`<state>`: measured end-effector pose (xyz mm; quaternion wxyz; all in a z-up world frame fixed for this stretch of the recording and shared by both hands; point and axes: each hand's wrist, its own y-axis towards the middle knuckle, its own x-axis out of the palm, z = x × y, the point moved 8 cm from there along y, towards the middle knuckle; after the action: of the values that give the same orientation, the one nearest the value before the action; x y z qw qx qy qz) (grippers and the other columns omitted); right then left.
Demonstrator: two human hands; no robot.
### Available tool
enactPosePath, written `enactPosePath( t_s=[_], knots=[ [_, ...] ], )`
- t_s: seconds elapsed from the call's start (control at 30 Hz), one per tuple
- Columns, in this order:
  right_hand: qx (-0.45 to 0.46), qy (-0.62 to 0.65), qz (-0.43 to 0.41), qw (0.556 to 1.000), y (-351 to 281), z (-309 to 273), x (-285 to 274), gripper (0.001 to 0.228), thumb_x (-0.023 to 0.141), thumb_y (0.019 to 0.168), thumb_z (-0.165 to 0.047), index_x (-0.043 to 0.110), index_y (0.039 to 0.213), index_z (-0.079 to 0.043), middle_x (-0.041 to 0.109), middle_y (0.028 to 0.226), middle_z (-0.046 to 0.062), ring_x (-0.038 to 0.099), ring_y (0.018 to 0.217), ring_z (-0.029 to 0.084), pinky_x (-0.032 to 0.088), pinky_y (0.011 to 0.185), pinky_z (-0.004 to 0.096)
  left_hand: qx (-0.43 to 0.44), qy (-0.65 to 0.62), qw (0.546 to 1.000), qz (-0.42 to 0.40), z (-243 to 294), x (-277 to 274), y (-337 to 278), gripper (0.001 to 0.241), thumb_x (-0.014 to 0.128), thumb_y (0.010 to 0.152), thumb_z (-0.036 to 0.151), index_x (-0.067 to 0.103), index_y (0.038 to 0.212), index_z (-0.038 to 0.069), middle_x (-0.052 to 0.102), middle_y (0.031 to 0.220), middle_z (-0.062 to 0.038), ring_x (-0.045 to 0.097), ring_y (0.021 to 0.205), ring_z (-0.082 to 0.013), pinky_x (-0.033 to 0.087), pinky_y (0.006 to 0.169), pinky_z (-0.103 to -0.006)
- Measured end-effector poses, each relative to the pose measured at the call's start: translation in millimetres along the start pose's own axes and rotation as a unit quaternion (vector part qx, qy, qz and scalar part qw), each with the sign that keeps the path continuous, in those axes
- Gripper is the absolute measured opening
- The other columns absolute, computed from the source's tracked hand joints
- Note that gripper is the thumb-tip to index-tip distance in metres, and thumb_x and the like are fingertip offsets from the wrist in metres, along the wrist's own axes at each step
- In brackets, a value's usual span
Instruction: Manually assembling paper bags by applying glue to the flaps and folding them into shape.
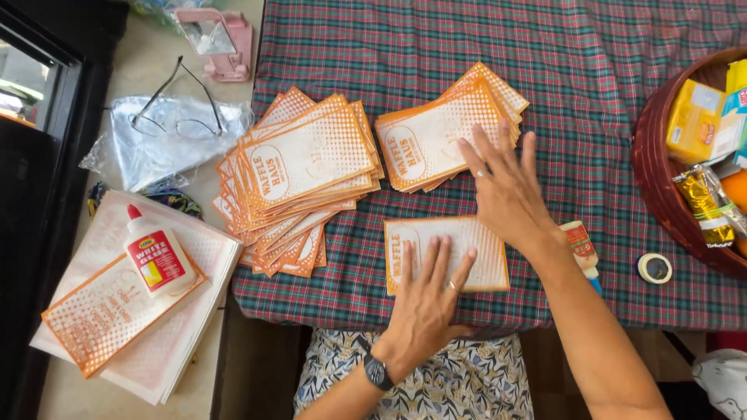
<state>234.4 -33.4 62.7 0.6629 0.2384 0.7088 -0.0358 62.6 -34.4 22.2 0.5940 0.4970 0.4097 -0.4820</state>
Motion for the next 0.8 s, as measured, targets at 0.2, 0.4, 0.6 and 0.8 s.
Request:
enactPosePath(
  t_s=[0.2,0.4,0.6,0.8],
  knots=[
    [-0.025,-0.083,0.148,0.985,-13,10,-3,0.034,0.06,0.098,0.012,0.077,0.125,0.001,0.077,0.13,0.022,0.055,0.141,0.053,0.016,0.119,0.078,0.138,-0.073,0.985,-0.069,-9,-34,-41,0.075,0.064,0.083,0.001,0.044,0.156,0.002,0.061,0.107,-0.012,0.055,0.096,-0.0314,0.044,0.094,-0.048],
    [0.045,0.012,0.153,0.987,-82,-62,-21,0.037,0.066,0.092,0.003,0.068,0.129,-0.003,0.073,0.128,0.013,0.062,0.125,0.041,0.022,0.123,0.07,-0.045,0.014,0.951,0.304,-154,-178,-17,0.045,0.025,0.109,-0.003,0.063,0.135,-0.005,0.072,0.128,-0.02,0.069,0.121,-0.042,0.047,0.11,-0.0518],
    [0.09,0.052,0.178,0.979,-124,-35,-15,0.047,0.075,0.086,-0.008,0.07,0.133,-0.008,0.064,0.141,0.015,0.057,0.133,0.04,0.04,0.113,0.056,-0.168,-0.038,0.982,0.077,-228,-57,17,0.071,0.071,0.094,0.015,0.045,0.16,0.011,0.057,0.148,-0.025,0.046,0.137,-0.0549,0.029,0.11,-0.0725],
    [0.41,0.017,0.017,0.912,-178,90,-29,0.065,0.075,0.095,-0.026,0.055,0.148,0.007,0.058,0.13,0.031,0.048,0.123,0.049,0.04,0.1,0.063,0.144,-0.189,0.97,0.056,-72,-48,17,0.035,0.074,0.094,0.017,0.068,0.126,0.005,0.061,0.142,-0.021,0.058,0.134,-0.0379,0.047,0.112,-0.0564]
  ],
)
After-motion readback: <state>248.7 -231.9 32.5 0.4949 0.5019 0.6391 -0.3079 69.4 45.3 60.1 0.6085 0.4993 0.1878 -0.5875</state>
